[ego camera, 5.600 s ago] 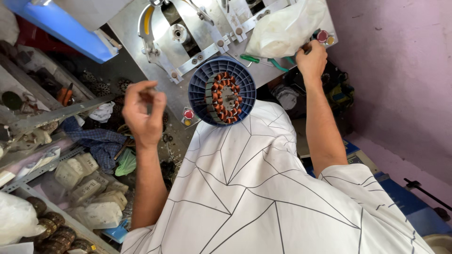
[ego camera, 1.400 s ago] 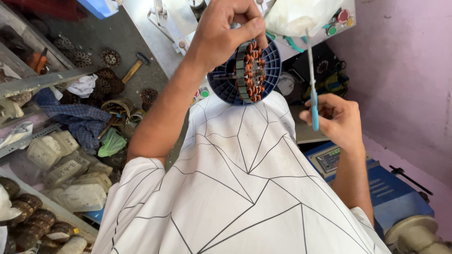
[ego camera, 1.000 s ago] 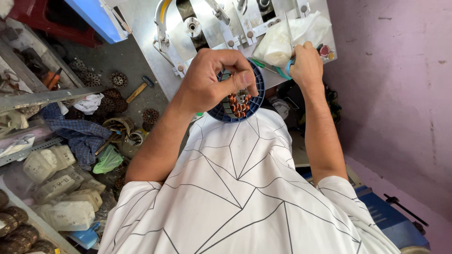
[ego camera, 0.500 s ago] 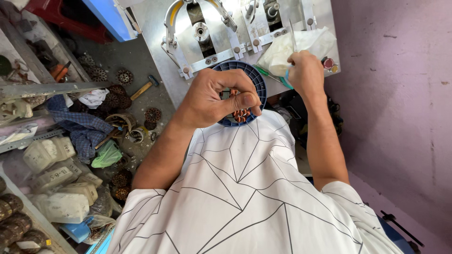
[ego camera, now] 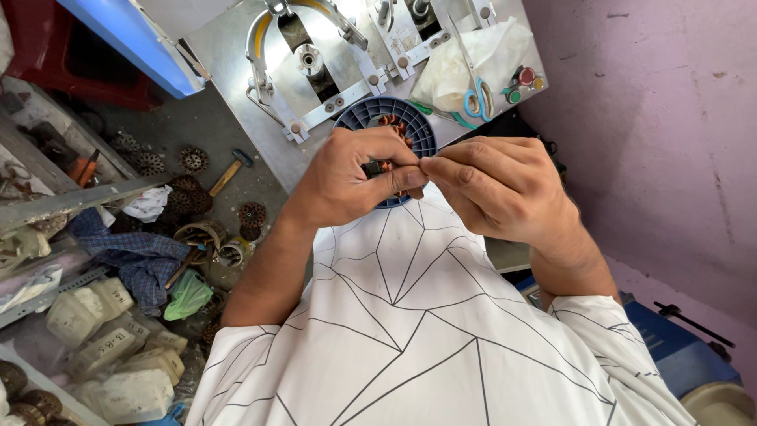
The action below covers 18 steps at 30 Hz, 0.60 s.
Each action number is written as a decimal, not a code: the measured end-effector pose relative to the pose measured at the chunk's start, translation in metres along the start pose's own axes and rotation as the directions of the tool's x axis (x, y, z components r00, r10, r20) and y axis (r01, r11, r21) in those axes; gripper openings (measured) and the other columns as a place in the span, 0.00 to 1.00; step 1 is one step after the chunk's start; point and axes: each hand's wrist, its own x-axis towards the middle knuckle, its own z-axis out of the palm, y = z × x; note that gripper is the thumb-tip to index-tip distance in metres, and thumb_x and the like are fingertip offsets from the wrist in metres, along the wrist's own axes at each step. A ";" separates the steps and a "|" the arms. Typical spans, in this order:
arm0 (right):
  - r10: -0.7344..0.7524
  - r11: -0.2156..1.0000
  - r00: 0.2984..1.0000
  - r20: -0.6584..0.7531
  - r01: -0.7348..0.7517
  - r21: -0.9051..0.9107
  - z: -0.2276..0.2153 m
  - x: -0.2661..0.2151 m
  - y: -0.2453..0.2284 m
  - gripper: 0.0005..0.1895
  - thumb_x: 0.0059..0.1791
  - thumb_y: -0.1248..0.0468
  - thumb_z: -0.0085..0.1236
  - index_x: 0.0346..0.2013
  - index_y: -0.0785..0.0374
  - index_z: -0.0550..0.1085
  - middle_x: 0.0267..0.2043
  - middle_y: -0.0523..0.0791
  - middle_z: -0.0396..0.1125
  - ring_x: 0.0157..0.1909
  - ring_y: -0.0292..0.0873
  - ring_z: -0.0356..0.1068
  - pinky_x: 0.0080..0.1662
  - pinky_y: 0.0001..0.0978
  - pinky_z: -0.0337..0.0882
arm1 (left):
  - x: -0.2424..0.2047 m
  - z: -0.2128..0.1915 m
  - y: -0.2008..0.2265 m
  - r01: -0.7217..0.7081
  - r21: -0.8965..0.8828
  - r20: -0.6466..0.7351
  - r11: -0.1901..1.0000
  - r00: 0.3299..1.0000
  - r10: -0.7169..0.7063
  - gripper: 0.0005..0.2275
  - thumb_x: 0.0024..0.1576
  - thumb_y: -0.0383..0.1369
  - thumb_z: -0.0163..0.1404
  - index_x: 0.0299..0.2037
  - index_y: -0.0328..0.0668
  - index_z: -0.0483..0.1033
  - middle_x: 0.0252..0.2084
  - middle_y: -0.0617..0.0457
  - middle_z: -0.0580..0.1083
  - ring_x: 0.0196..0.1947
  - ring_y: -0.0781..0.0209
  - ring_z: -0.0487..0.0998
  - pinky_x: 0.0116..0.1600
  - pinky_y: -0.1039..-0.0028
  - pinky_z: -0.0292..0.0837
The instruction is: The person assembles a motor stator by inserting copper windings into a blue plastic housing using a screwdriver and scissors. They adjust the windings, cut excess wire, and secure the components within the housing.
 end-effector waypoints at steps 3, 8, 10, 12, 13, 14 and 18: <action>0.037 0.998 0.997 0.070 -0.034 -0.045 0.007 -0.001 -0.011 0.11 0.46 0.77 0.66 0.41 0.69 0.75 0.36 0.46 0.72 0.33 0.43 0.74 0.35 0.32 0.75 | -0.013 -0.006 0.000 -0.003 0.064 0.024 0.998 1.000 0.001 0.05 0.60 0.31 0.59 0.36 0.38 0.82 0.32 0.54 0.80 0.33 0.64 0.79 0.40 0.73 0.74; 0.036 0.995 0.993 0.111 -0.025 -0.098 0.036 0.001 -0.029 0.09 0.44 0.75 0.65 0.35 0.66 0.72 0.32 0.44 0.69 0.28 0.41 0.71 0.31 0.32 0.71 | -0.041 -0.018 -0.004 -0.021 0.123 0.051 0.992 0.999 0.015 0.06 0.58 0.33 0.61 0.37 0.39 0.82 0.32 0.52 0.79 0.34 0.61 0.80 0.40 0.71 0.75; 0.037 0.994 0.992 0.124 -0.024 -0.106 0.048 0.003 -0.036 0.10 0.44 0.74 0.65 0.34 0.65 0.70 0.32 0.44 0.67 0.29 0.42 0.70 0.31 0.33 0.70 | -0.053 -0.022 -0.006 -0.002 0.099 0.070 0.995 0.998 -0.005 0.07 0.58 0.35 0.61 0.36 0.39 0.82 0.31 0.53 0.79 0.34 0.62 0.80 0.40 0.71 0.75; 0.043 0.995 0.990 0.137 -0.031 -0.093 0.059 0.005 -0.043 0.11 0.44 0.74 0.64 0.34 0.64 0.68 0.33 0.44 0.66 0.31 0.43 0.70 0.33 0.34 0.71 | -0.064 -0.027 -0.007 0.002 0.069 0.083 0.998 0.997 -0.008 0.08 0.58 0.36 0.60 0.37 0.40 0.82 0.31 0.54 0.80 0.34 0.62 0.80 0.40 0.71 0.75; 0.041 0.995 0.991 0.130 -0.028 -0.098 0.064 0.005 -0.047 0.11 0.44 0.74 0.64 0.34 0.65 0.68 0.33 0.44 0.65 0.31 0.43 0.69 0.32 0.34 0.70 | -0.069 -0.029 -0.008 -0.004 0.051 0.086 0.999 0.996 0.000 0.08 0.59 0.36 0.60 0.37 0.40 0.82 0.31 0.55 0.81 0.34 0.63 0.81 0.41 0.71 0.75; 0.040 0.994 0.992 0.123 -0.027 -0.104 0.069 0.006 -0.050 0.11 0.44 0.74 0.63 0.34 0.65 0.68 0.33 0.45 0.65 0.31 0.43 0.69 0.32 0.34 0.69 | -0.073 -0.031 -0.009 -0.011 0.032 0.090 0.999 0.996 0.008 0.08 0.59 0.37 0.60 0.37 0.40 0.82 0.31 0.55 0.81 0.35 0.63 0.81 0.41 0.72 0.76; 0.048 0.992 0.992 0.113 -0.034 -0.121 0.080 0.002 -0.058 0.11 0.43 0.74 0.61 0.34 0.66 0.67 0.32 0.45 0.64 0.29 0.44 0.67 0.32 0.35 0.68 | -0.089 -0.033 -0.011 0.095 -0.050 0.091 0.994 0.992 -0.090 0.10 0.60 0.38 0.58 0.36 0.39 0.82 0.31 0.55 0.81 0.33 0.66 0.83 0.40 0.74 0.77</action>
